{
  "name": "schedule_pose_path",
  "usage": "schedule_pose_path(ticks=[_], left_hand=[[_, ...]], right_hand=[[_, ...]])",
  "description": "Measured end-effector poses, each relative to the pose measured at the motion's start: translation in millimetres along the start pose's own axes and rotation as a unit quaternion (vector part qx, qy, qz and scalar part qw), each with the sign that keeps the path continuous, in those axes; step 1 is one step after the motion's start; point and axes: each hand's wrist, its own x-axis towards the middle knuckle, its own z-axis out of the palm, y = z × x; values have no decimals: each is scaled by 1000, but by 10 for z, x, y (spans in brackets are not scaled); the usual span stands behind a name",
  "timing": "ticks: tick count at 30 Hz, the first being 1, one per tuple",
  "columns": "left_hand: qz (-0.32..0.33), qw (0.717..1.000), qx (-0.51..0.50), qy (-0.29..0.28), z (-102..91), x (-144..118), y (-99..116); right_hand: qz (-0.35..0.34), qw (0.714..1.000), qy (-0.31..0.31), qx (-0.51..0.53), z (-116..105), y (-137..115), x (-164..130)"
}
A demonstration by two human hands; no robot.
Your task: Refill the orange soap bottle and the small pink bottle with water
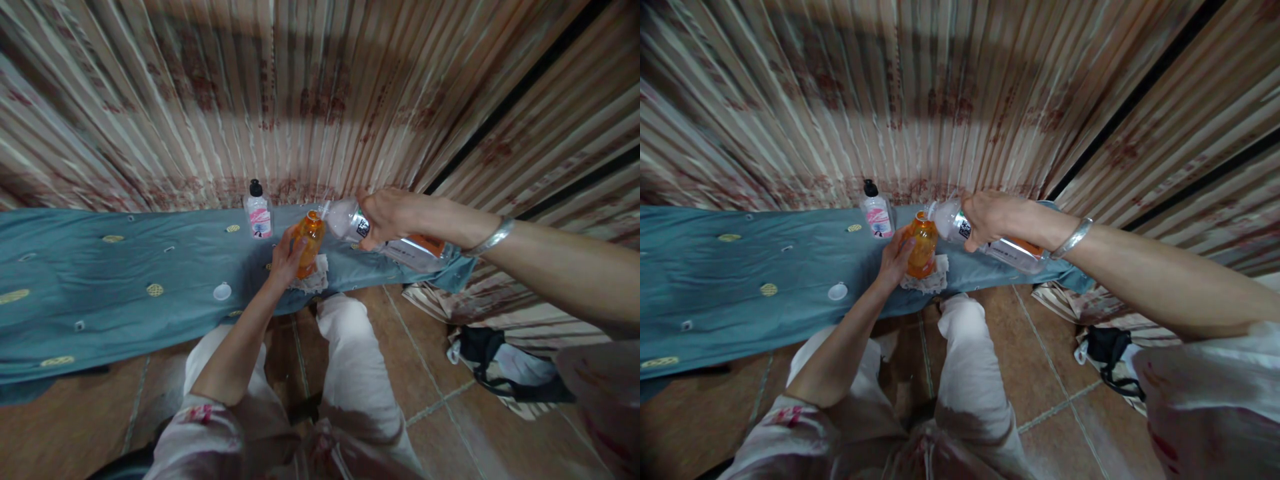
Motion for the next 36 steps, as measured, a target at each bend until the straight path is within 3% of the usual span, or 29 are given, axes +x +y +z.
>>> schedule_pose_path(ticks=[36], left_hand=[[5,1000,16,4,-1,3,0]], right_hand=[[5,1000,0,16,6,15,0]])
